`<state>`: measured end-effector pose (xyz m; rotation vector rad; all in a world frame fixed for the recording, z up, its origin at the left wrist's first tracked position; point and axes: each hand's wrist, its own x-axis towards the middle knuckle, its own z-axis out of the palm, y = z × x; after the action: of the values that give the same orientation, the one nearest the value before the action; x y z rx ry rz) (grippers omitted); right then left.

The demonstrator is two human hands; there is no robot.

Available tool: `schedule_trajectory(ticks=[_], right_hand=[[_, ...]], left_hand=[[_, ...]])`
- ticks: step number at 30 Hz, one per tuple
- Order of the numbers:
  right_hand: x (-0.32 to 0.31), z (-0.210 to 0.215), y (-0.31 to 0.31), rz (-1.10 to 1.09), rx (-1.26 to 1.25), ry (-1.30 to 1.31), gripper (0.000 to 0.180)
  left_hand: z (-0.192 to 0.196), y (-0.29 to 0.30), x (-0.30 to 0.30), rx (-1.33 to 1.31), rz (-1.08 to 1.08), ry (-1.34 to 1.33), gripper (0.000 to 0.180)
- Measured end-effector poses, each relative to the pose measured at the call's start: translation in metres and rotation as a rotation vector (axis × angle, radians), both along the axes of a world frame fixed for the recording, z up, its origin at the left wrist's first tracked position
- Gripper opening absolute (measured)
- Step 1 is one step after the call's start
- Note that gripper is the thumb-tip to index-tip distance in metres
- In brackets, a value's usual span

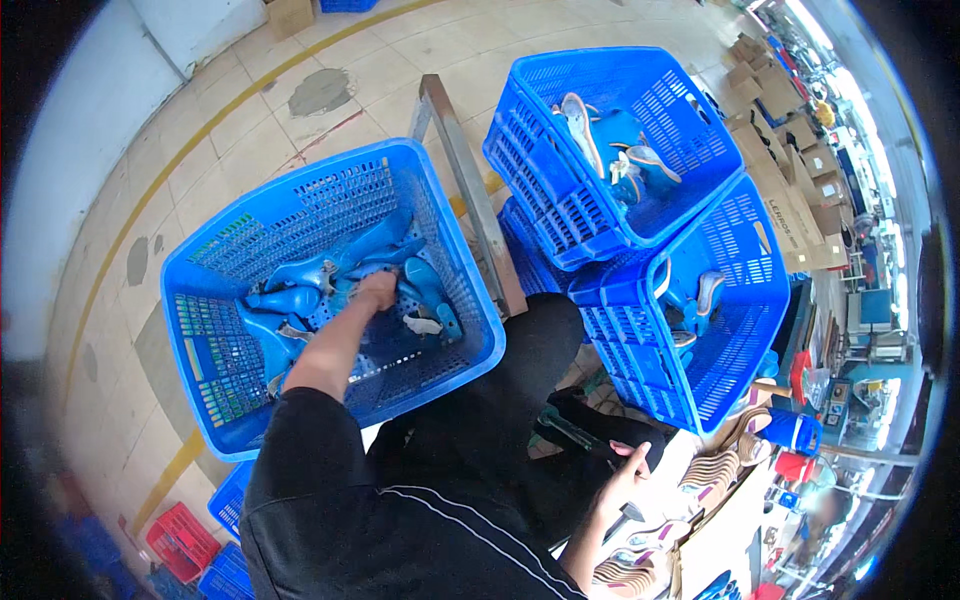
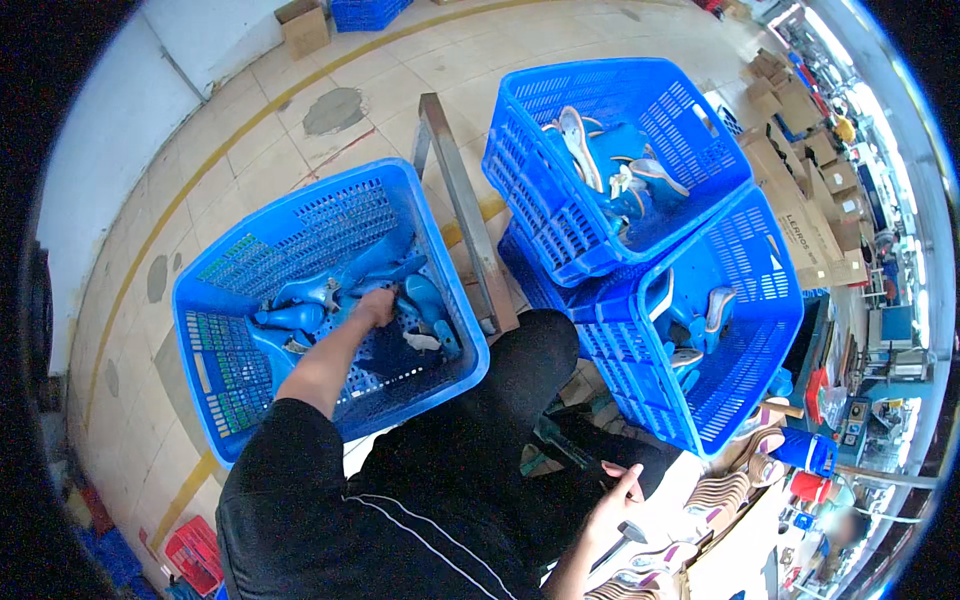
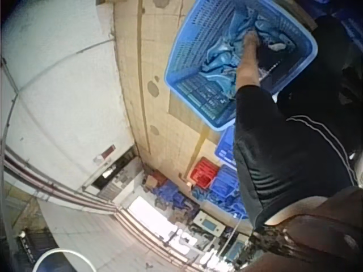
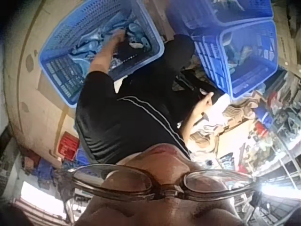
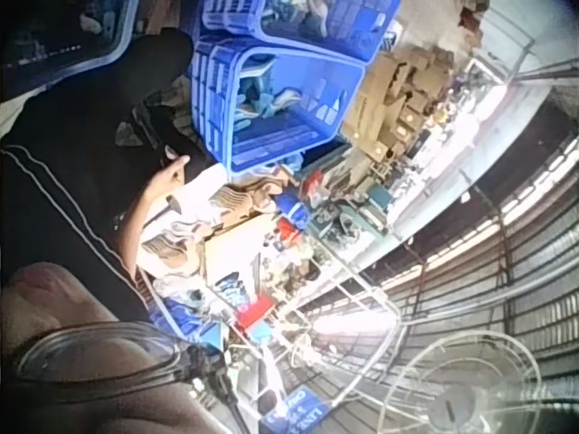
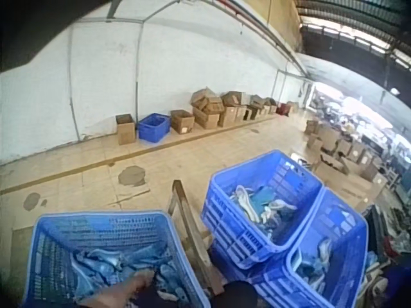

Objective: Inspecting shoe components on lasts and using a hammer to adjust them during production.

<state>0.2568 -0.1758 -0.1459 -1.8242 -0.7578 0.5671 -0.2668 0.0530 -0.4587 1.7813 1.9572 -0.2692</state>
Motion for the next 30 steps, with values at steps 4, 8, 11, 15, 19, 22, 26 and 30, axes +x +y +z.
schedule_trajectory(ticks=[4, 8, 11, 15, 19, 22, 26, 30], right_hand=[[-0.002, 0.002, 0.002, -0.02, 0.007, -0.046, 0.061], [-0.011, 0.005, 0.009, -0.126, 0.018, -0.101, 0.063], [-0.01, 0.003, 0.01, -0.116, 0.011, -0.153, 0.064], [-0.004, 0.0, 0.004, -0.02, 0.017, -0.116, 0.062], [-0.006, 0.006, 0.0, 0.007, 0.026, -0.061, 0.061], [-0.006, 0.008, 0.0, 0.071, 0.041, -0.016, 0.06], [0.0, 0.009, -0.004, 0.078, -0.016, -0.006, 0.059], [0.006, 0.009, -0.005, 0.1, -0.008, -0.025, 0.058]], left_hand=[[0.054, -0.02, -0.056, 0.055, 0.181, -0.832, 0.046], [0.099, -0.053, -0.06, 0.062, 0.809, -1.161, 0.037], [0.128, -0.062, -0.066, 0.111, 0.968, -1.469, 0.037], [0.137, -0.064, -0.073, 0.179, 1.116, -1.588, 0.035], [0.132, -0.06, -0.074, 0.191, 1.108, -1.654, 0.037], [0.126, -0.057, -0.072, 0.192, 1.103, -1.64, 0.038], [0.124, -0.06, -0.062, 0.143, 1.065, -1.612, 0.039], [0.124, -0.059, -0.044, 0.108, 1.065, -1.64, 0.037]])
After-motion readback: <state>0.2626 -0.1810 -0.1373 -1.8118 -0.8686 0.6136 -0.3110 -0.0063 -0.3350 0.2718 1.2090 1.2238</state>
